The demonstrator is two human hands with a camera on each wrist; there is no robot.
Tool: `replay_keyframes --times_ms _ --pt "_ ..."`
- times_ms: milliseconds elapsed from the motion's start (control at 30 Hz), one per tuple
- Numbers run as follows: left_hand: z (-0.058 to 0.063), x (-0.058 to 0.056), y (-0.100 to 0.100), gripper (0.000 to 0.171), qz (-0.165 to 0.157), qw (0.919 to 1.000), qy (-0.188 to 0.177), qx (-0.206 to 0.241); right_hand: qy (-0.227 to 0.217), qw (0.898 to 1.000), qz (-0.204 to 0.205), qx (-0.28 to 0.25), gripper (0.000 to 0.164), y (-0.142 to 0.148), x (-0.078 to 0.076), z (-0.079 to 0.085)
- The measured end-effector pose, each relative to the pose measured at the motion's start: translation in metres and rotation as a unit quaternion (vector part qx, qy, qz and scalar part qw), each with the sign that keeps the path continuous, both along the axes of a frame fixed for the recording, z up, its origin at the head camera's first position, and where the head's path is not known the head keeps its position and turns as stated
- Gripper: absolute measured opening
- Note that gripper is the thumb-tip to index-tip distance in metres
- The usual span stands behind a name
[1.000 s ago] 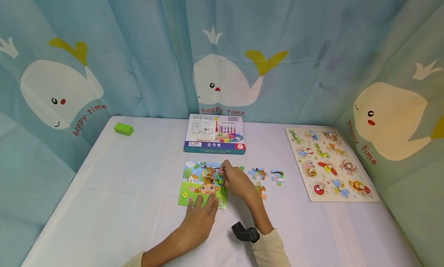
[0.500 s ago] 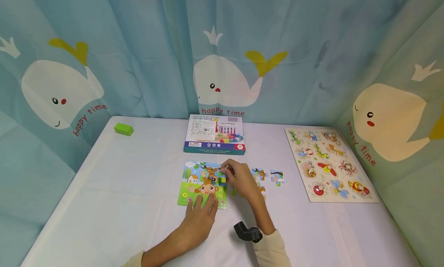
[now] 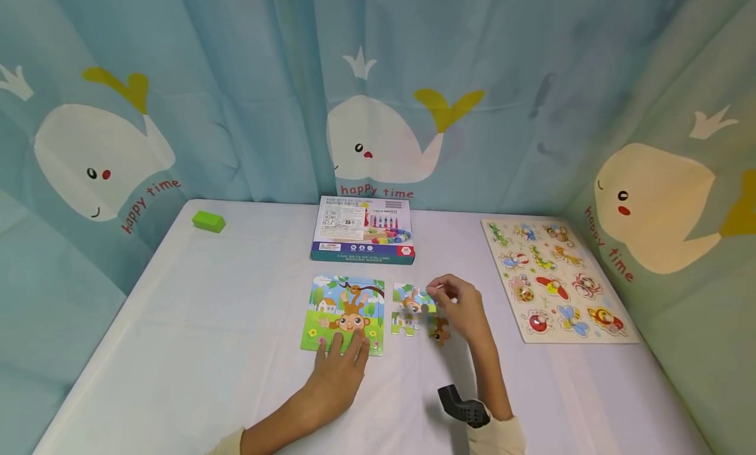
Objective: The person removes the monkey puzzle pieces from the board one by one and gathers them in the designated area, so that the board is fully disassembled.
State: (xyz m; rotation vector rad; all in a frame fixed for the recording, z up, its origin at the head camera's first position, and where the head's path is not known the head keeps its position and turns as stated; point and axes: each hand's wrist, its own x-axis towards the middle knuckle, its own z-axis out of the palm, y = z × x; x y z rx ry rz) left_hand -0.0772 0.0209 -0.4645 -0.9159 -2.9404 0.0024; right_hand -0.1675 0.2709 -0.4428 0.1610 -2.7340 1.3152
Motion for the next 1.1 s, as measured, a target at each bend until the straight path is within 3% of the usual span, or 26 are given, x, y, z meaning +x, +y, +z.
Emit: replay_keyframes --times_ms 167,467,600,867,1100 --pt "0.0 0.0 0.0 0.055 -0.001 1.0 -0.004 0.001 -0.008 0.999 -0.05 0.009 0.019 0.034 0.015 -0.001" --pt "0.0 0.001 0.001 0.055 0.004 1.0 -0.004 0.001 -0.058 0.993 -0.092 0.053 0.023 0.075 0.037 -0.013" --pt "0.001 0.001 0.001 0.053 0.008 0.9999 0.008 -0.004 -0.055 0.99 -0.097 0.087 0.018 0.079 0.038 -0.02" --pt "-0.002 0.0 0.001 0.055 0.004 0.9999 0.012 0.002 -0.007 0.985 -0.104 0.138 0.008 0.074 0.035 -0.026" --pt "-0.002 0.0 0.002 0.055 0.006 1.0 0.005 0.004 -0.038 0.982 -0.115 0.145 0.011 0.07 0.036 -0.024"
